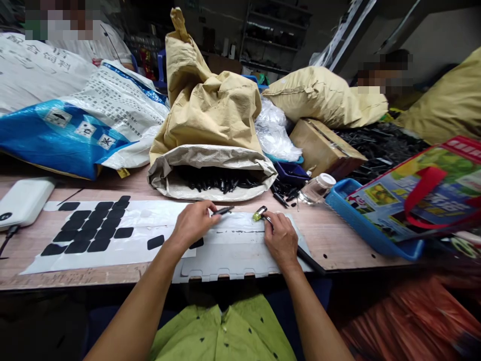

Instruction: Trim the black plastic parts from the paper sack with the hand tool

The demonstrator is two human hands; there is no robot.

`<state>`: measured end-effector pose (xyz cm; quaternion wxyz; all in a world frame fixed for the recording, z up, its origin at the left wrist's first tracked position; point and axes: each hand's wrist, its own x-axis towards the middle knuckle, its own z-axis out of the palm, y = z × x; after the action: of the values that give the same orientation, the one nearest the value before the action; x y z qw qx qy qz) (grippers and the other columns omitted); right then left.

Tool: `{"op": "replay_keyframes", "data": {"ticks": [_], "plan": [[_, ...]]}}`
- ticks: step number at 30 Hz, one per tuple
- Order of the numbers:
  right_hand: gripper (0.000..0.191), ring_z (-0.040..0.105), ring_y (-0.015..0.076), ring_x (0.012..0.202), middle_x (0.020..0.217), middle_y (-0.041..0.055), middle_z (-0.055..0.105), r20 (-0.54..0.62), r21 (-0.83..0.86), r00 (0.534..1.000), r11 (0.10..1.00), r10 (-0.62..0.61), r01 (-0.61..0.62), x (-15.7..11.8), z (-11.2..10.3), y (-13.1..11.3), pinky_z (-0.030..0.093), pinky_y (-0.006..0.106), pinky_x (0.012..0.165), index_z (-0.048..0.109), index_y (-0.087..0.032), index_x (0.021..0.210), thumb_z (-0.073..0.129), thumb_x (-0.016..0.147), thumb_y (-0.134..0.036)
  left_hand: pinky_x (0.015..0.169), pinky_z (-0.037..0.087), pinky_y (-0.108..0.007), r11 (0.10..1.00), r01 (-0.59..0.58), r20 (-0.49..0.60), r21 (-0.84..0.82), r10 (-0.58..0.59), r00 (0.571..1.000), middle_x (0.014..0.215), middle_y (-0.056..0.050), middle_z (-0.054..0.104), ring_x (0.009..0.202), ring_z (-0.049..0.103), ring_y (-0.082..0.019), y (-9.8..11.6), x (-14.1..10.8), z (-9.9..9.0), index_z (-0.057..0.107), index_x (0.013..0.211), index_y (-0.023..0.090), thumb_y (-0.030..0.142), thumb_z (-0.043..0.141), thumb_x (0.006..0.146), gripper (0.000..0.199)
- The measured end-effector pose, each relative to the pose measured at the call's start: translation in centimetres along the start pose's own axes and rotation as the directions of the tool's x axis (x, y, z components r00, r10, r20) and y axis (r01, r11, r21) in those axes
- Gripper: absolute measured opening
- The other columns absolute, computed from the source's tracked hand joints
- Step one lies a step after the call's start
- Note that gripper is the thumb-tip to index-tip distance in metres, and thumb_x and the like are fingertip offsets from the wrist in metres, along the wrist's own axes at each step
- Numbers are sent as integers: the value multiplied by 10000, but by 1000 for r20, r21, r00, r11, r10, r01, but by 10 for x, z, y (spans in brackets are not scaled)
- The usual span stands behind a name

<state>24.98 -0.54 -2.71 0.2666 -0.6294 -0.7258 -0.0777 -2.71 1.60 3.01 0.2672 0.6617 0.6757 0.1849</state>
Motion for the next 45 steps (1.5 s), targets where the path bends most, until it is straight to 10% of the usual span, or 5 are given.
{"op": "replay_keyframes", "data": {"ticks": [9, 18, 26, 45], "plan": [[271, 557, 216, 917, 987, 51, 656, -8, -5, 1000, 1000, -4, 4, -1, -1, -2, 411, 320, 834, 679, -241, 1182, 542, 954, -191, 816, 429, -333, 931, -327, -11, -159, 330, 944, 900, -21, 649, 922, 566, -222, -25, -17, 42, 697, 866, 216, 292, 763, 782, 131], [290, 632, 230, 977, 1042, 71, 702, -2, 202, 1000, 979, 21, -20, 9, -9, 2, 484, 346, 865, 694, -228, 1193, 506, 973, -220, 827, 423, -345, 923, -352, -58, -154, 347, 936, 894, -13, 660, 925, 550, -221, -27, -20, 46, 731, 907, 232, 267, 770, 794, 124], [266, 681, 187, 1017, 1100, 54, 729, 72, 571, 985, 816, -155, 87, 4, -38, -52, 533, 312, 896, 686, -250, 1219, 534, 1002, -240, 819, 419, -345, 921, -369, -58, -123, 365, 929, 888, -20, 647, 941, 548, -230, -29, -20, 47, 779, 992, 275, 286, 756, 821, 174], [302, 671, 198, 976, 1033, 72, 713, 87, 521, 976, 844, -202, 128, -8, -40, -69, 537, 325, 885, 660, -253, 1261, 470, 1026, -250, 828, 421, -345, 917, -373, -59, -142, 368, 928, 902, -19, 653, 941, 552, -226, -31, -19, 49, 792, 1019, 299, 306, 757, 838, 184]]}}
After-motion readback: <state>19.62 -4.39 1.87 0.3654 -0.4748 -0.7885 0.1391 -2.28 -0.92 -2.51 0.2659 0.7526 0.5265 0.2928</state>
